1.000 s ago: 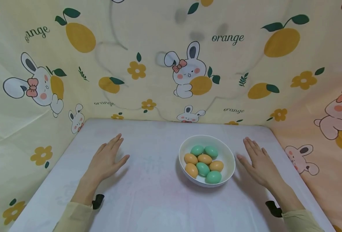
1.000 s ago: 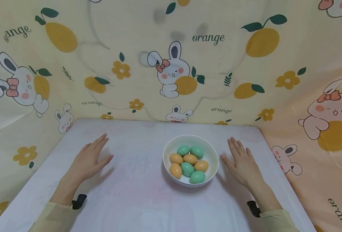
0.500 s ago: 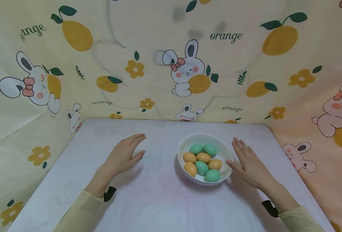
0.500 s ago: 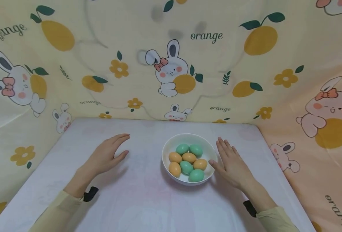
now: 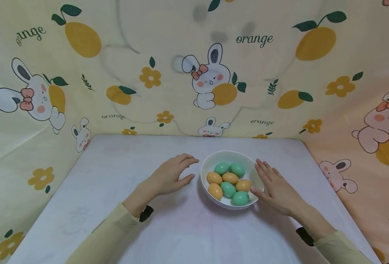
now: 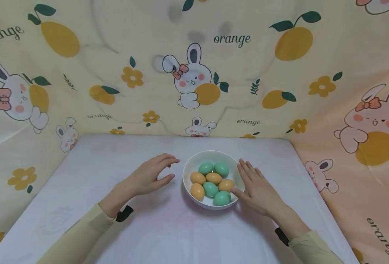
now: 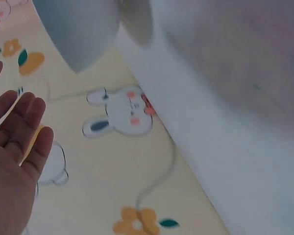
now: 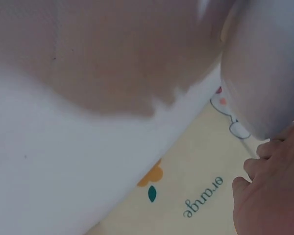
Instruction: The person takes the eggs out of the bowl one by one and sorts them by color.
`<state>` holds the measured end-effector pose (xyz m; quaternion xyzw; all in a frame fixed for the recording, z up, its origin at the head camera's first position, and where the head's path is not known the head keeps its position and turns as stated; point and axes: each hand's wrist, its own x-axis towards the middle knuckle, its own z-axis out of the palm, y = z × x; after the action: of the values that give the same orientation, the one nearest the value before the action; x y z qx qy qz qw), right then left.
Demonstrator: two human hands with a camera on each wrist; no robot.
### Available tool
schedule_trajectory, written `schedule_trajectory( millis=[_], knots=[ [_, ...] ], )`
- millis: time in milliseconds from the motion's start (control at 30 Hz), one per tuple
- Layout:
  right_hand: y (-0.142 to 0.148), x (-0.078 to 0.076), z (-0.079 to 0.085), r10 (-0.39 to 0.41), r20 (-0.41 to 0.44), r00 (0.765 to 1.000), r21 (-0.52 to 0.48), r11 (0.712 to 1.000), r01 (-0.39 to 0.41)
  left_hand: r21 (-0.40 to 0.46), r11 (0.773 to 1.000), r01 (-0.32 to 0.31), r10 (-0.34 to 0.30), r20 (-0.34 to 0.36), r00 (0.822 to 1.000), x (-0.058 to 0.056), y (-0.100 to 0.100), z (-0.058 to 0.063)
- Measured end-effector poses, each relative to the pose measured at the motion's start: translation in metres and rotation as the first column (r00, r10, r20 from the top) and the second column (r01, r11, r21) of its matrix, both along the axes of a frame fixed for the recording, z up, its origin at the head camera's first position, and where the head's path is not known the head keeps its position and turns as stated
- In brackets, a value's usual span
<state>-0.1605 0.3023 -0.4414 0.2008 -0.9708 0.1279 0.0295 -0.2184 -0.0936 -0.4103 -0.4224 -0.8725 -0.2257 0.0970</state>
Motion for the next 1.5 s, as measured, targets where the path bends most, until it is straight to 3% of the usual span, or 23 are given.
schedule_trajectory(
  millis=[333, 600, 733, 867, 1000, 1133, 1233, 1500],
  knots=[
    [-0.003, 0.002, -0.003, 0.015, -0.027, 1.0, 0.021, 1.0, -0.014, -0.093, 0.985, 0.147, -0.141, 0.061, 0.988, -0.007, 0.038, -0.006],
    [-0.004, 0.001, -0.005, -0.016, 0.032, 0.999, 0.02, 1.0, 0.015, -0.198, 0.951, 0.235, -0.213, 0.128, 0.969, -0.018, 0.06, -0.008],
    [-0.004, 0.0, -0.006, -0.017, 0.033, 0.999, 0.021, 1.0, 0.016, -0.217, 0.923, 0.317, -0.274, 0.206, 0.939, -0.028, 0.069, -0.009],
    [-0.003, 0.0, -0.005, -0.006, 0.019, 1.0, 0.027, 1.0, 0.006, -0.216, 0.89, 0.401, -0.324, 0.319, 0.891, -0.034, 0.076, -0.002],
    [-0.003, 0.0, -0.006, -0.004, 0.012, 1.0, 0.029, 1.0, 0.004, -0.231, 0.874, 0.428, -0.293, 0.452, 0.843, -0.039, 0.085, 0.004],
    [-0.003, 0.001, -0.006, -0.004, 0.005, 1.0, 0.024, 1.0, 0.004, -0.248, 0.862, 0.442, -0.256, 0.539, 0.802, -0.043, 0.094, 0.008],
    [-0.003, 0.001, -0.007, -0.002, -0.004, 1.0, 0.019, 1.0, 0.002, -0.263, 0.851, 0.454, -0.244, 0.568, 0.786, -0.046, 0.1, 0.009],
    [-0.002, 0.001, -0.008, 0.0, -0.013, 1.0, 0.025, 1.0, 0.0, -0.289, 0.849, 0.442, -0.201, 0.598, 0.776, -0.049, 0.107, 0.008]
  ],
)
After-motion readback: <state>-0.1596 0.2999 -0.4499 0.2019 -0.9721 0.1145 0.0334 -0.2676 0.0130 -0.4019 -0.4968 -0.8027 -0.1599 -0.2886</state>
